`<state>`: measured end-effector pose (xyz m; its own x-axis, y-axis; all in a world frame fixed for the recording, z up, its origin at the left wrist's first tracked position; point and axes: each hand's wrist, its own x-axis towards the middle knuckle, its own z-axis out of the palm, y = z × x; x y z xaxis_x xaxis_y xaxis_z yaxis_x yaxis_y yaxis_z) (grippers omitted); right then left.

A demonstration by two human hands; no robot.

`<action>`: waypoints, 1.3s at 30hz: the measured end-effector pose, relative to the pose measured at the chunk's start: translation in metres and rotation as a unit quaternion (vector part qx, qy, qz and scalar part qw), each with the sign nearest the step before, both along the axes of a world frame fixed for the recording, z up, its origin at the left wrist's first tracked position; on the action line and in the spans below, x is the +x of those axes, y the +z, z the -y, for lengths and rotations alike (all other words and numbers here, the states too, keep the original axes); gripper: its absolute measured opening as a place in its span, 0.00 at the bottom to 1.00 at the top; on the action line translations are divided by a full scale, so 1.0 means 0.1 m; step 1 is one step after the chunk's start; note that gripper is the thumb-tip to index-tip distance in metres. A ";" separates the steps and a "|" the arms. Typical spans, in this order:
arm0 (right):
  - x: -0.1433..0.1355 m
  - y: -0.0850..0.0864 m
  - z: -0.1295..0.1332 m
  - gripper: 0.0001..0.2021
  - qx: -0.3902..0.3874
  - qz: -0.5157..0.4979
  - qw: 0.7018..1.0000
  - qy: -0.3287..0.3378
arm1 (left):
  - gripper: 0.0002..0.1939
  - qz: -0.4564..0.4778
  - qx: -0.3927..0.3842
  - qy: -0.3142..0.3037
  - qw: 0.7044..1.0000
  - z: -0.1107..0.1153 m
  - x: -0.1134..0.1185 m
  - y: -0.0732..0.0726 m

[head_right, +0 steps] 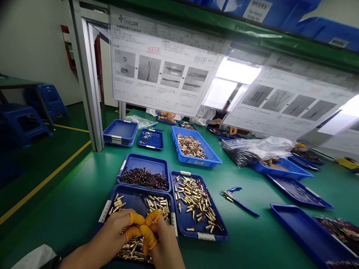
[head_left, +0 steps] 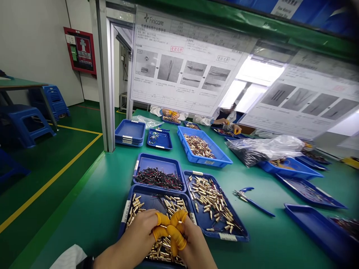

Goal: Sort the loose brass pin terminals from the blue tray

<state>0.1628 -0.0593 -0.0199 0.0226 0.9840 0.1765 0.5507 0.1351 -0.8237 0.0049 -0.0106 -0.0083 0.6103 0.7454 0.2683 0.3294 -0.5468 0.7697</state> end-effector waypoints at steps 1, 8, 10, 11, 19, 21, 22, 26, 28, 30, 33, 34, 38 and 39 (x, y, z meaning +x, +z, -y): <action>0.00 0.03 -0.01 0.13 -0.006 -0.008 1.000 0.007 | 0.07 0.000 -0.006 0.007 1.000 0.00 0.00 0.00; 0.12 0.16 -0.04 0.09 0.064 0.030 0.998 0.000 | 0.11 0.023 -0.086 0.090 0.992 -0.03 0.01 0.03; 0.15 0.13 -0.03 0.09 0.087 0.043 0.995 0.006 | 0.11 0.023 -0.090 0.095 0.991 -0.04 0.01 0.03; 0.16 0.11 -0.03 0.09 0.096 0.053 0.994 0.009 | 0.11 0.025 -0.090 0.093 0.991 -0.04 0.01 0.02; 0.18 0.06 -0.01 0.08 0.129 0.159 0.978 0.044 | 0.14 0.035 -0.089 0.050 0.994 -0.03 0.00 -0.03; 0.17 0.04 0.00 0.08 0.146 0.183 0.972 0.038 | 0.14 0.034 -0.087 0.050 0.994 -0.02 0.00 -0.02; 0.17 0.03 0.00 0.08 0.152 0.191 0.969 0.033 | 0.13 0.032 -0.084 0.050 0.995 -0.01 0.00 -0.02; 0.15 0.02 0.00 0.07 0.155 0.182 0.971 0.032 | 0.14 0.022 -0.090 0.053 0.994 -0.02 0.00 -0.01; 0.13 0.03 -0.02 0.07 0.131 0.159 0.978 0.025 | 0.12 0.009 -0.097 0.061 0.993 -0.01 0.00 -0.01; 0.11 0.05 -0.03 0.09 0.080 0.131 0.988 0.012 | 0.11 -0.015 -0.088 0.062 0.994 0.00 0.00 -0.03; 0.07 0.10 -0.04 0.09 0.008 0.079 0.997 0.011 | 0.11 -0.056 -0.046 0.053 0.996 0.02 -0.01 -0.06; 0.06 0.12 -0.04 0.09 -0.010 0.054 0.998 0.015 | 0.11 -0.065 -0.032 0.051 0.996 0.03 -0.02 -0.07; 0.00 0.19 -0.06 0.11 -0.076 -0.045 0.995 0.042 | 0.13 -0.082 0.005 0.038 0.996 0.05 -0.03 -0.08; -0.01 0.19 -0.07 0.12 -0.089 -0.067 0.992 0.051 | 0.14 -0.085 0.011 0.033 0.996 0.05 -0.03 -0.07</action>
